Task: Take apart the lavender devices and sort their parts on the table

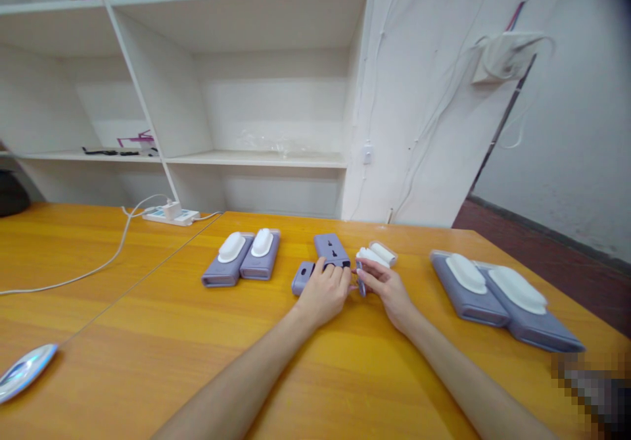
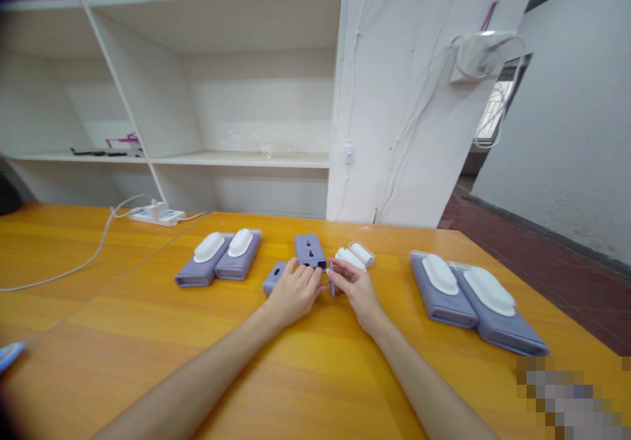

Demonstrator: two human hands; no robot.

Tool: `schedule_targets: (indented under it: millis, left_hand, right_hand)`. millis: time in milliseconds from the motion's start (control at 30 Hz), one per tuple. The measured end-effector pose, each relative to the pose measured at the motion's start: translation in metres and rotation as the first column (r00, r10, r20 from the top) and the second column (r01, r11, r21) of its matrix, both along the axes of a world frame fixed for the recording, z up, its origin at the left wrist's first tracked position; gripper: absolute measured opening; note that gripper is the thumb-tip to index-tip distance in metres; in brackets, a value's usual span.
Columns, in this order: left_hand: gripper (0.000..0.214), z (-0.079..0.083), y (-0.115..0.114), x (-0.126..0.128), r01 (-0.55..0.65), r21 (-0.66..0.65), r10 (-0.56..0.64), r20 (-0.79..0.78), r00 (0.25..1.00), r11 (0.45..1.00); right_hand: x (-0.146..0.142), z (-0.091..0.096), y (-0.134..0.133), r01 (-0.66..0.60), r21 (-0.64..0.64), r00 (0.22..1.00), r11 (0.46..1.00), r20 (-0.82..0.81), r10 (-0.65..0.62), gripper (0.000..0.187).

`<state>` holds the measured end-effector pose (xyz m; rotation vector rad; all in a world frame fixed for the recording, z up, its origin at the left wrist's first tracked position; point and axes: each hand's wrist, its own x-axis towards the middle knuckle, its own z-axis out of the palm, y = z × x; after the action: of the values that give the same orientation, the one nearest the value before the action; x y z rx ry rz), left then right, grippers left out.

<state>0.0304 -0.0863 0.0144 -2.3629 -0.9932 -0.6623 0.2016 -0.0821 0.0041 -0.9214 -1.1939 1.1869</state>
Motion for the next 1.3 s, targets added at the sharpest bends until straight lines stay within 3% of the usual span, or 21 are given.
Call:
schedule_targets:
  millis: [200, 333, 467, 700, 900, 1100, 1300]
  left_hand:
    - [0.023, 0.007, -0.005, 0.002, -0.036, -0.075, 0.037, 0.006, 0.999, 0.997]
    - [0.022, 0.01, -0.007, 0.002, -0.047, -0.082, 0.05, 0.035, 0.998, 0.996]
    - [0.021, 0.012, -0.008, 0.002, -0.073, -0.078, 0.078, 0.061, 0.995, 0.994]
    - [0.022, 0.01, -0.006, 0.001, -0.095, -0.072, 0.1, 0.066, 0.993, 0.993]
    - [0.021, 0.011, -0.007, 0.0, -0.05, -0.074, 0.055, 0.068, 0.996, 0.996]
    - [0.024, 0.011, -0.009, 0.001, 0.007, -0.07, -0.003, 0.067, 0.998, 0.998]
    - [0.024, 0.007, -0.005, -0.001, 0.028, -0.082, -0.022, 0.071, 0.997, 0.996]
  right_hand:
    - [0.005, 0.004, -0.001, -0.009, -0.058, 0.997, 0.998, -0.08, 0.004, 0.051]
    - [0.0, 0.001, 0.001, 0.109, -0.039, 0.992, 0.993, -0.055, -0.111, 0.052]
    - [-0.004, -0.006, 0.004, 0.222, 0.036, 0.975, 0.974, 0.016, -0.222, 0.056]
    - [-0.004, -0.014, 0.007, 0.383, 0.226, 0.869, 0.895, 0.241, -0.433, 0.035]
    - [-0.005, -0.015, 0.006, 0.354, 0.32, 0.774, 0.879, 0.427, -0.467, 0.02]
    - [-0.008, -0.006, -0.004, 0.34, 0.443, 0.737, 0.829, 0.423, -0.528, 0.019]
    - [-0.017, 0.004, -0.022, 0.091, 0.542, 0.736, 0.836, 0.529, -0.423, 0.023]
